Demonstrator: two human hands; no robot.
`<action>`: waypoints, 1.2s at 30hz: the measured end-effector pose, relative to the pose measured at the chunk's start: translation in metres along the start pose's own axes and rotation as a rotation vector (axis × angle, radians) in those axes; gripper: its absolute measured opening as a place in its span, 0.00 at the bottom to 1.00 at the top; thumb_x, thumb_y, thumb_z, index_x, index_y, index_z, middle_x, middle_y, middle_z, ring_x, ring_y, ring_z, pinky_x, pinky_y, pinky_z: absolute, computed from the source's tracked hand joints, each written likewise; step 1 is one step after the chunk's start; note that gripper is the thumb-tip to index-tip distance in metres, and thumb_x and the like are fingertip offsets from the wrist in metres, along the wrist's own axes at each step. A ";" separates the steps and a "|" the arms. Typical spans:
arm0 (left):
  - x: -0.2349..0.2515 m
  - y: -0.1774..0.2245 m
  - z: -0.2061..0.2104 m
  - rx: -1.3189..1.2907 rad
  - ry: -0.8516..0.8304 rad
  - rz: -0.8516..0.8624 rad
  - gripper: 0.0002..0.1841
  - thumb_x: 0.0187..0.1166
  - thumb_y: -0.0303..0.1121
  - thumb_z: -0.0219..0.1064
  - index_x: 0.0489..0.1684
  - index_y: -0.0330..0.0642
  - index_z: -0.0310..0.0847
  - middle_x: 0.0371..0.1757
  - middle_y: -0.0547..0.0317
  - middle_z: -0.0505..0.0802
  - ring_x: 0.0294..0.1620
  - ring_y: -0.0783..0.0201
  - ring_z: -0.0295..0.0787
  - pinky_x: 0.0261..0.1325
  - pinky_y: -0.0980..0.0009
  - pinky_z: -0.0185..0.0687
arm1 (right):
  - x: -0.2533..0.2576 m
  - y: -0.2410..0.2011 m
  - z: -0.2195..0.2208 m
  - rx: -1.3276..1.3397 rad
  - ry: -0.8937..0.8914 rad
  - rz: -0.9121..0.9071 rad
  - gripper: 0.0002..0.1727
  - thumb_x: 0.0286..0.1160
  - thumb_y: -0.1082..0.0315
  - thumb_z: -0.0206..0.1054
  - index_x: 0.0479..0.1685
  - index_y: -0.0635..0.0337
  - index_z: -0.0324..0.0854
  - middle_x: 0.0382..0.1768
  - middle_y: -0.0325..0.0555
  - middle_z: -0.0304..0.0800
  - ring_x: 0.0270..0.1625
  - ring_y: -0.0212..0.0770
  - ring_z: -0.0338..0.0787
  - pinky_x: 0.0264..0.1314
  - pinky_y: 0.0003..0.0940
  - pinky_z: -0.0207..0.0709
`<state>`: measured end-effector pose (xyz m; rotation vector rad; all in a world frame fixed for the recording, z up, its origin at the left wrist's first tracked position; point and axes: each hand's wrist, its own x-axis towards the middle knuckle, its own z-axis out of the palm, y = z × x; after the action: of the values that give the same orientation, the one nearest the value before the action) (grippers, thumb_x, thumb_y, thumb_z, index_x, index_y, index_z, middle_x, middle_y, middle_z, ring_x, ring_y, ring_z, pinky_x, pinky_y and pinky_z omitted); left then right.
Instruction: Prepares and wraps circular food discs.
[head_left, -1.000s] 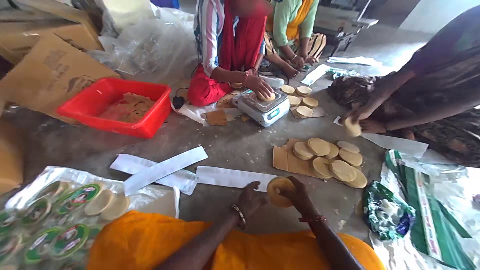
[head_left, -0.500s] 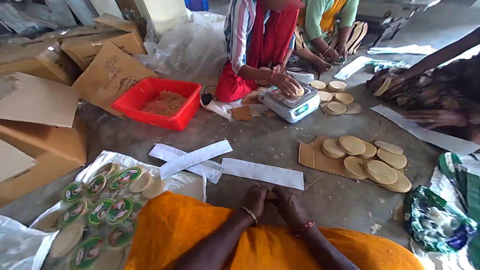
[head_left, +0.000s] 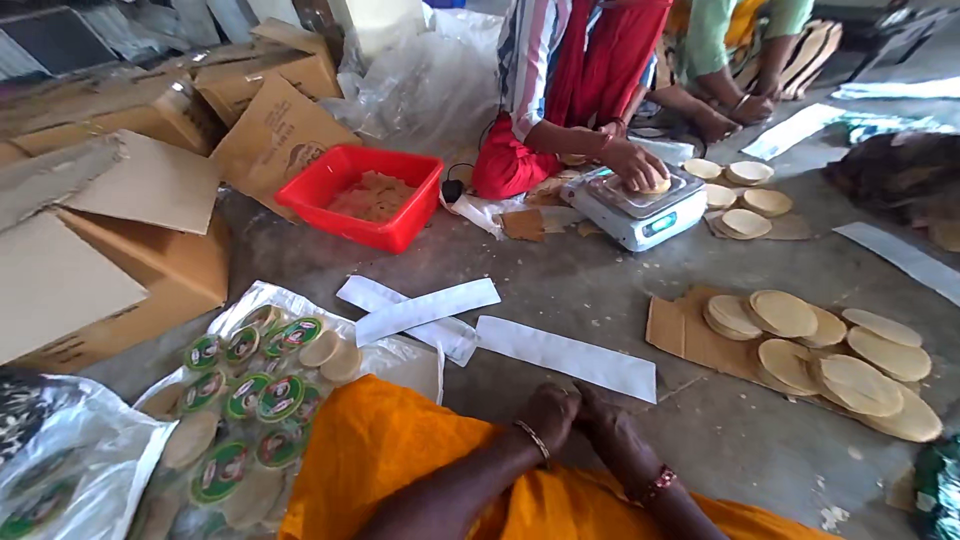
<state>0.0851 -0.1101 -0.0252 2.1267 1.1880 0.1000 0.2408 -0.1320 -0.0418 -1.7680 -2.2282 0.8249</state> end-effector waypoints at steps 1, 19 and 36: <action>0.005 -0.001 -0.014 -0.020 -0.090 -0.030 0.19 0.80 0.17 0.57 0.69 0.27 0.80 0.66 0.30 0.87 0.74 0.36 0.80 0.83 0.46 0.68 | 0.003 0.004 0.000 0.018 -0.011 -0.008 0.28 0.79 0.69 0.67 0.80 0.65 0.73 0.52 0.63 0.93 0.54 0.65 0.93 0.61 0.64 0.82; 0.062 -0.133 -0.099 -0.033 0.227 -0.843 0.25 0.71 0.44 0.79 0.59 0.34 0.87 0.73 0.35 0.82 0.85 0.31 0.60 0.75 0.20 0.52 | 0.140 0.005 0.020 0.556 0.286 0.085 0.19 0.66 0.73 0.79 0.57 0.67 0.87 0.47 0.60 0.93 0.52 0.53 0.93 0.61 0.56 0.82; 0.060 -0.127 -0.117 -0.158 0.248 -0.562 0.32 0.76 0.40 0.77 0.72 0.25 0.75 0.67 0.27 0.85 0.73 0.32 0.80 0.77 0.39 0.73 | 0.131 0.023 0.022 0.507 0.342 0.067 0.19 0.64 0.69 0.81 0.56 0.61 0.88 0.43 0.56 0.94 0.48 0.53 0.94 0.56 0.58 0.84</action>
<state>-0.0166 0.0420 -0.0274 1.6096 1.8171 0.1987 0.2139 -0.0122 -0.0973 -1.5934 -1.5797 0.9174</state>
